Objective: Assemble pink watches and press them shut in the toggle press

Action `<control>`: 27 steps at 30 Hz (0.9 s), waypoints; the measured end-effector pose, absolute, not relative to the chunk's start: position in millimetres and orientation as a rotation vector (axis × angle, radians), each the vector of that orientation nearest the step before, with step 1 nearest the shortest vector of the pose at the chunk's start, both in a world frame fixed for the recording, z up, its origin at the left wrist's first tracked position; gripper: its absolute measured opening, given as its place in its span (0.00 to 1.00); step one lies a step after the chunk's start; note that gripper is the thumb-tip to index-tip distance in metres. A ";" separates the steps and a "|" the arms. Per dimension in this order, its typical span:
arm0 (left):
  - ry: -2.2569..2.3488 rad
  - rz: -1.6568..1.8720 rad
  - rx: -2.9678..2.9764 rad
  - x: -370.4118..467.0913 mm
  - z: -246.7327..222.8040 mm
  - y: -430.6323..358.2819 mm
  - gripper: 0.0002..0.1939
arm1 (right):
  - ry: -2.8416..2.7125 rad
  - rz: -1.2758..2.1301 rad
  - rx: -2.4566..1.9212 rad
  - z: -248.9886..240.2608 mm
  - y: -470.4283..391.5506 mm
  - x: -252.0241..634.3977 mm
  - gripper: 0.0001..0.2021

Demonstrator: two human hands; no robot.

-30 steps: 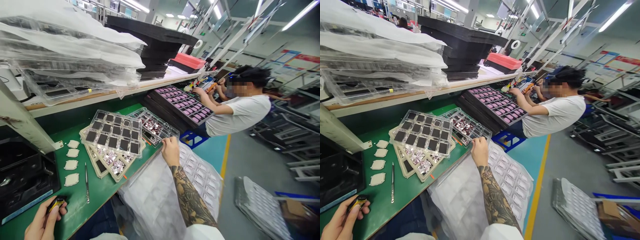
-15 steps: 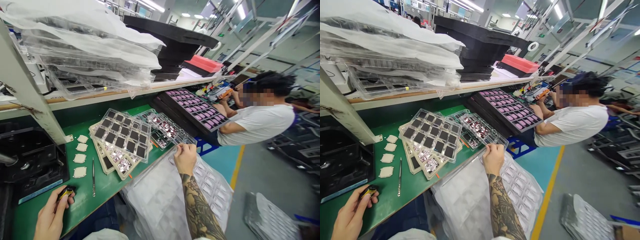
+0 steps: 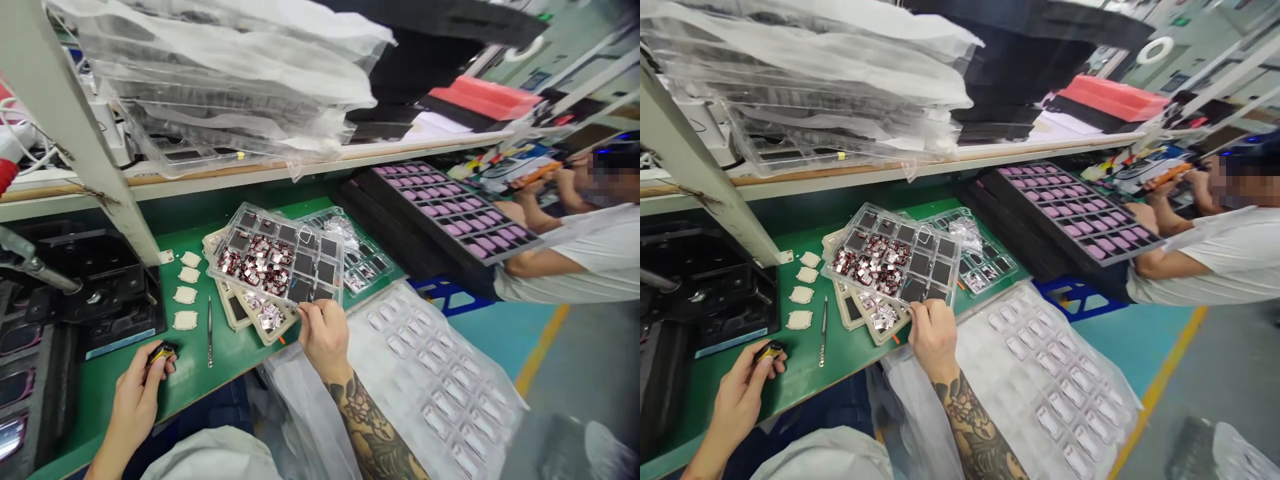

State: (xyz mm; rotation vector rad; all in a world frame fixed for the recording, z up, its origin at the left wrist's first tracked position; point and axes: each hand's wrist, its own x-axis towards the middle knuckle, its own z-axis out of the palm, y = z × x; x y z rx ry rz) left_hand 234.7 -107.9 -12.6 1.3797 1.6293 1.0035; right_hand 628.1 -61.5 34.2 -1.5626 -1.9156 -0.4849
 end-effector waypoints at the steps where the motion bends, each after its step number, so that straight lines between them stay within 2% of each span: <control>1: 1.624 1.004 1.384 234.6 -12.2 -108.4 0.27 | -1.944 -0.450 -1.553 32.8 -63.4 624.2 0.07; 7: 1.609 0.977 1.394 230.4 -15.6 -107.8 0.25 | -1.831 -0.157 -1.477 65.3 -59.9 618.0 0.10; 12: 1.573 0.962 1.426 233.1 -11.0 -106.0 0.24 | -2.041 0.007 -1.464 104.6 0.9 598.6 0.11; 15: 1.583 0.957 1.443 235.0 -6.9 -109.3 0.22 | -2.254 0.029 -1.470 107.4 35.4 587.9 0.13; 18: 1.562 0.979 1.447 235.2 -6.1 -113.8 0.22 | -2.342 0.093 -1.452 101.7 49.8 584.4 0.10; 23: 1.593 1.033 1.462 241.0 5.6 -112.8 0.18 | -2.142 0.180 -1.432 98.8 42.2 589.4 0.11; 27: 1.510 1.048 1.533 251.7 28.9 -100.8 0.14 | -1.912 0.118 -1.429 106.7 20.8 588.0 0.09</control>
